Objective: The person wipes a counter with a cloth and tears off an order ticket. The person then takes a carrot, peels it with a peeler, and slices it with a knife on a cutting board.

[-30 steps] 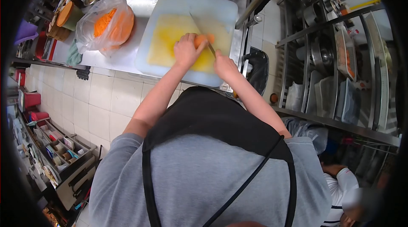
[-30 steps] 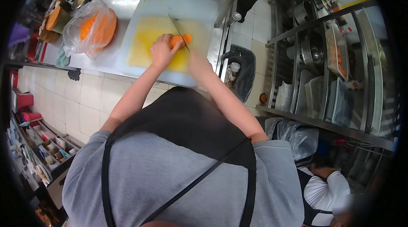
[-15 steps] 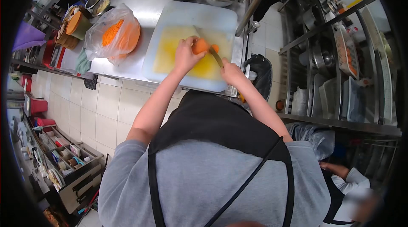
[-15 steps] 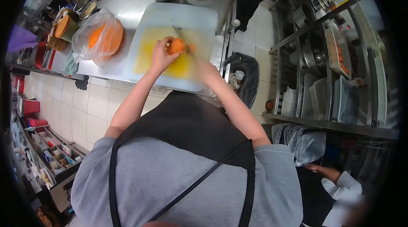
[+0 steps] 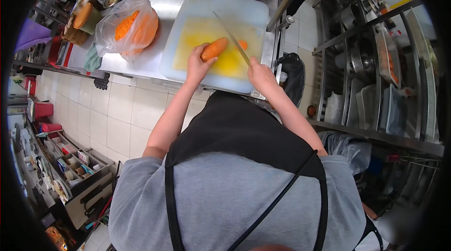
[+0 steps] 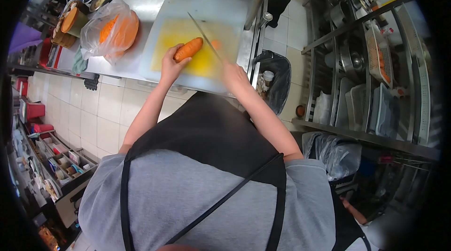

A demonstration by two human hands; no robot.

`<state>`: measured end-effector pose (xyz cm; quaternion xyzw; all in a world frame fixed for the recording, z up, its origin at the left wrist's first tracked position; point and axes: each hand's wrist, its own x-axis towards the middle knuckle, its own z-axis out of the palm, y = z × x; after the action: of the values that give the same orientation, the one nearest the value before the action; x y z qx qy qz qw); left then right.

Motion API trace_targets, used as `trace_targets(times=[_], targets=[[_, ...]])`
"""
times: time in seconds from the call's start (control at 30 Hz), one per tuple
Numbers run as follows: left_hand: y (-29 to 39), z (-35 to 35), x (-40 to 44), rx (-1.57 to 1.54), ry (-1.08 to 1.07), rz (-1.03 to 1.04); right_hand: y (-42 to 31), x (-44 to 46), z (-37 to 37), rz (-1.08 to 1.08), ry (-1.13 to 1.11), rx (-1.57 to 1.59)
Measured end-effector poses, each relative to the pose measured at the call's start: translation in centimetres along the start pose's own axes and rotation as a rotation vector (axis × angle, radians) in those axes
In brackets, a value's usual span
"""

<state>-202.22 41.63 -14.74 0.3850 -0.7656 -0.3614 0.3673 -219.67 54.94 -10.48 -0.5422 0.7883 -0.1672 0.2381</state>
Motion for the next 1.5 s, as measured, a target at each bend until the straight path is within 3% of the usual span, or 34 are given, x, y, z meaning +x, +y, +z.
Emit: trace_targets(times=[0.4, 0.63, 0.7, 0.73, 0.77, 0.8, 0.83, 0.9, 0.93, 1.07, 1.17, 1.23, 1.33, 1.43, 1.5], targets=[[0.5, -0.5, 0.6, -0.032, -0.046, -0.022, -2.2, 0.5, -1.1, -0.086, -0.054, -0.008], [-0.8, -0.3, -0.2, 0.038, -0.055, 0.019, -2.6, 2.0, 0.4, 0.023, -0.086, -0.002], [-3.2, -0.1, 0.3, -0.135, -0.013, -0.083, -2.2, 1.7, 1.3, -0.041, -0.026, 0.040], [-2.5, -1.0, 0.4, -0.261, -0.046, -0.284, -1.9, 2.0, 1.8, -0.049, -0.018, 0.023], [-2.9, -1.5, 0.4, -0.361, 0.020, -0.337, -1.6, 2.3, 2.4, -0.057, -0.009, 0.006], [-1.7, -2.4, 0.5, -0.456, 0.087, -0.379, -0.5, 3.1, 4.7, -0.172, 0.190, -0.056], [-0.2, -3.5, 0.7, -0.532, 0.101, -0.426, -1.3, 4.5, 4.6, -0.011, -0.002, -0.116], [0.1, -4.4, 0.9, -0.673, 0.141, -0.381, -3.5, 5.1, 3.8, -0.064, -0.032, -0.161], [0.2, -4.6, 1.0, -0.698, 0.162, -0.375, -3.5, 5.9, 5.4, -0.088, 0.122, -0.205], [-1.6, -4.5, 0.4, -0.712, 0.187, -0.370, -5.1, 6.2, 2.8, -0.097, 0.046, -0.143], [-2.6, -3.4, -0.5, -0.761, 0.209, -0.416, -4.0, 8.2, 1.2, -0.232, 0.135, -0.283], [-2.9, -2.8, -0.4, -0.775, 0.210, -0.398, -3.2, 9.3, 0.6, -0.208, 0.042, -0.458], [-2.4, -2.9, 0.1, -0.735, 0.194, -0.377, -1.6, 9.5, 1.8, -0.261, 0.052, -0.283], [-2.3, -2.7, -0.6, -0.684, 0.192, -0.387, -1.1, 9.8, 2.8, -0.309, 0.132, -0.313], [-2.3, -2.7, -0.5, -0.676, 0.214, -0.400, -1.3, 9.6, 2.5, -0.349, 0.071, -0.360]])
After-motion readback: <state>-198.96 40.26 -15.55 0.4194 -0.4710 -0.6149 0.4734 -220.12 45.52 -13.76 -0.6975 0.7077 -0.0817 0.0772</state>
